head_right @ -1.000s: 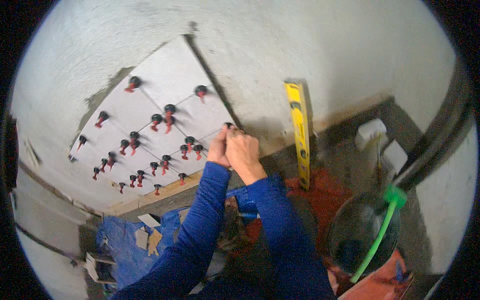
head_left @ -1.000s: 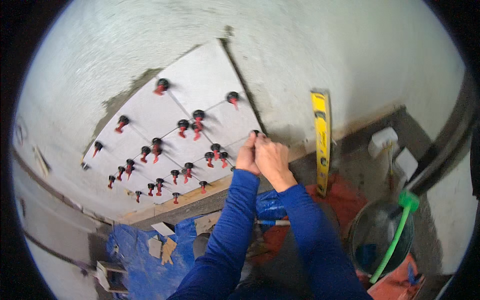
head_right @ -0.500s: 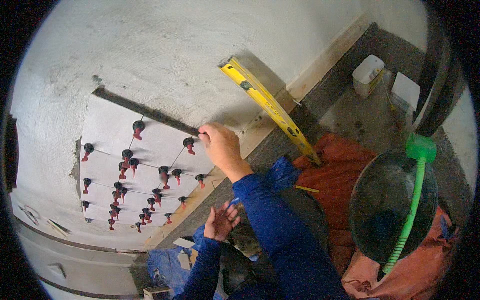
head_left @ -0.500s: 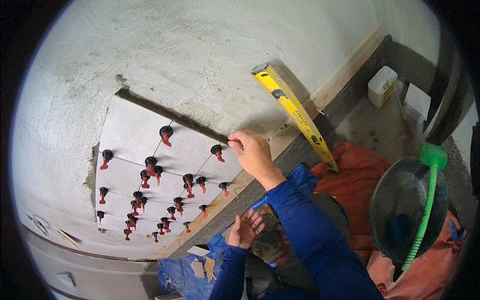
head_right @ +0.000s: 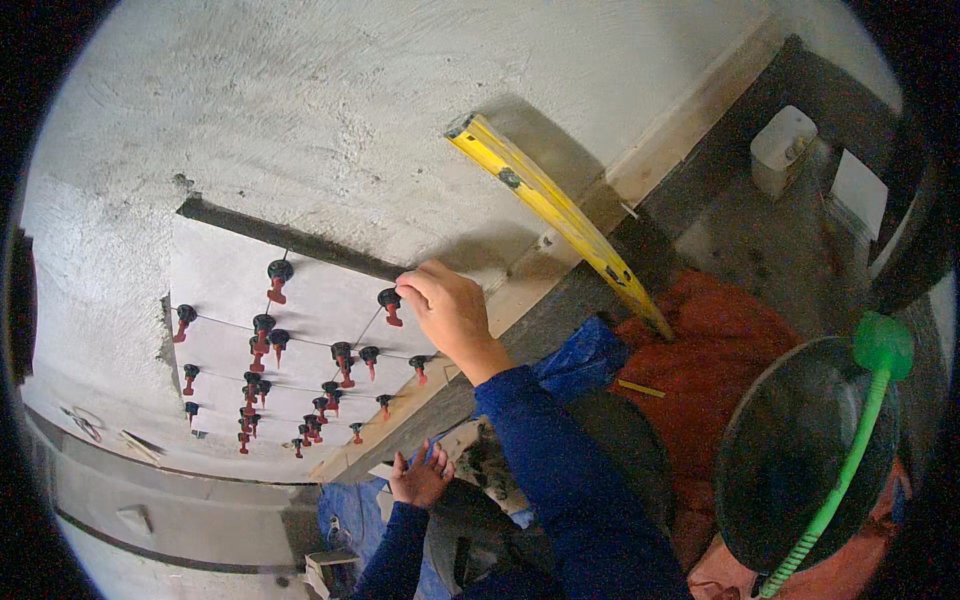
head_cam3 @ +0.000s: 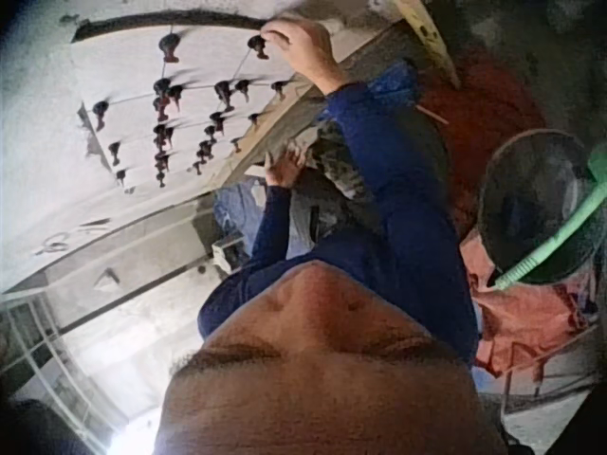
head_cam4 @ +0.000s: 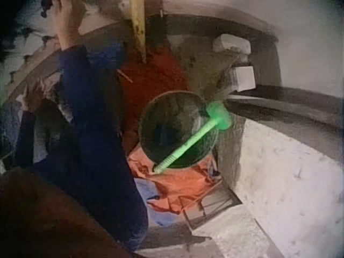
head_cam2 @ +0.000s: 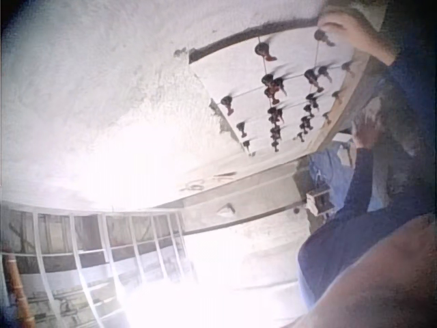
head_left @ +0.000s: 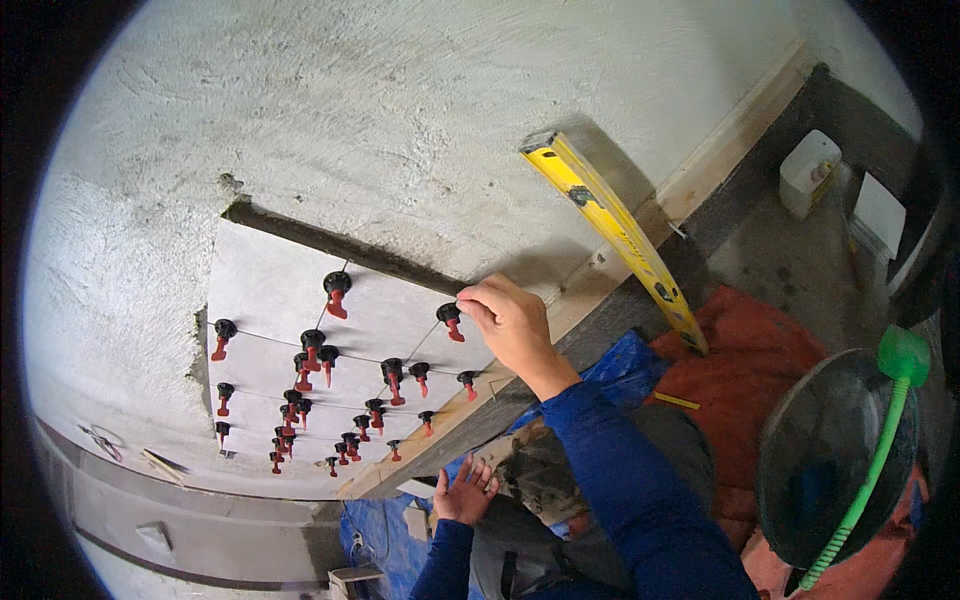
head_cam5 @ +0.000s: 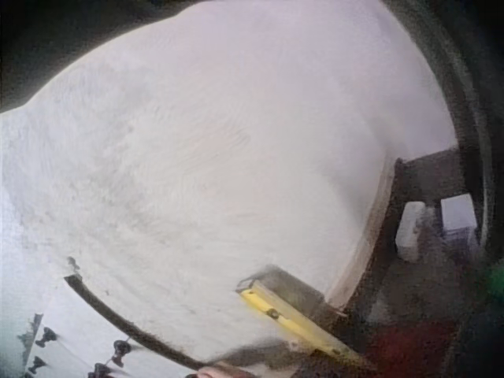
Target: The person is installing white tiles on a wall using tile leveling clips. They apply adhesive with a trowel, tap tiles into place with a rubber mallet, wipe excess adhesive with a sponge, and check alignment with a spirit level.
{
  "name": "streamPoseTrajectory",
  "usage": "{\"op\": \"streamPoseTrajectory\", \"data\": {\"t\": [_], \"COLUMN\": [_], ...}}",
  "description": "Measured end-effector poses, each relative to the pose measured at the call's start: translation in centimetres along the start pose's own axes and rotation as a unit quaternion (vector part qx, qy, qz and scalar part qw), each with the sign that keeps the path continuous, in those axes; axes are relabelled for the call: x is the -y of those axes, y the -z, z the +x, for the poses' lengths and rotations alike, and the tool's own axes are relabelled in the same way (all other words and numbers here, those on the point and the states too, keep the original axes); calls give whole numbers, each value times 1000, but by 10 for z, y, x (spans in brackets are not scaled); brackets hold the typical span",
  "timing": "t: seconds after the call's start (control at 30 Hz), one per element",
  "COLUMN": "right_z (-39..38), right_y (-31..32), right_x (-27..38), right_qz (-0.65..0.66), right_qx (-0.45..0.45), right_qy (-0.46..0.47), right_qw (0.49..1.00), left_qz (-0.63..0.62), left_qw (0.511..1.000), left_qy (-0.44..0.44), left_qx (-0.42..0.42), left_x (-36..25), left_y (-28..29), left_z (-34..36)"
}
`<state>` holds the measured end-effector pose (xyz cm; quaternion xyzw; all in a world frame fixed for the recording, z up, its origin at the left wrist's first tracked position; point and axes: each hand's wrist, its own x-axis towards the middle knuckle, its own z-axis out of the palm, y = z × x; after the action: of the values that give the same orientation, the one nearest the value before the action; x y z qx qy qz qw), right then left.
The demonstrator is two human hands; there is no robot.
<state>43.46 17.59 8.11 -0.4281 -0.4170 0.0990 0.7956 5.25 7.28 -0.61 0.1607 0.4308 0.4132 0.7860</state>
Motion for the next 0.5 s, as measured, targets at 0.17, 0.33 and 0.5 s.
{"op": "streamPoseTrajectory", "data": {"t": [0.17, 0.33, 0.5], "right_z": [-2, -13, -16], "right_y": [-4, -2, -6], "right_x": [-5, -5, 5], "right_qz": [20, -121, -53], "right_qx": [-15, 2, -13], "right_qy": [17, 105, 54], "right_qw": [1000, 987, 997], "left_qz": [-9, -30, -46], "left_qw": [999, 995, 990], "left_qy": [-39, -78, -119], "left_qx": [-36, -50, -61], "left_x": [1, -2, -11], "left_y": [9, 11, 8], "left_z": [-16, -38, -65]}}
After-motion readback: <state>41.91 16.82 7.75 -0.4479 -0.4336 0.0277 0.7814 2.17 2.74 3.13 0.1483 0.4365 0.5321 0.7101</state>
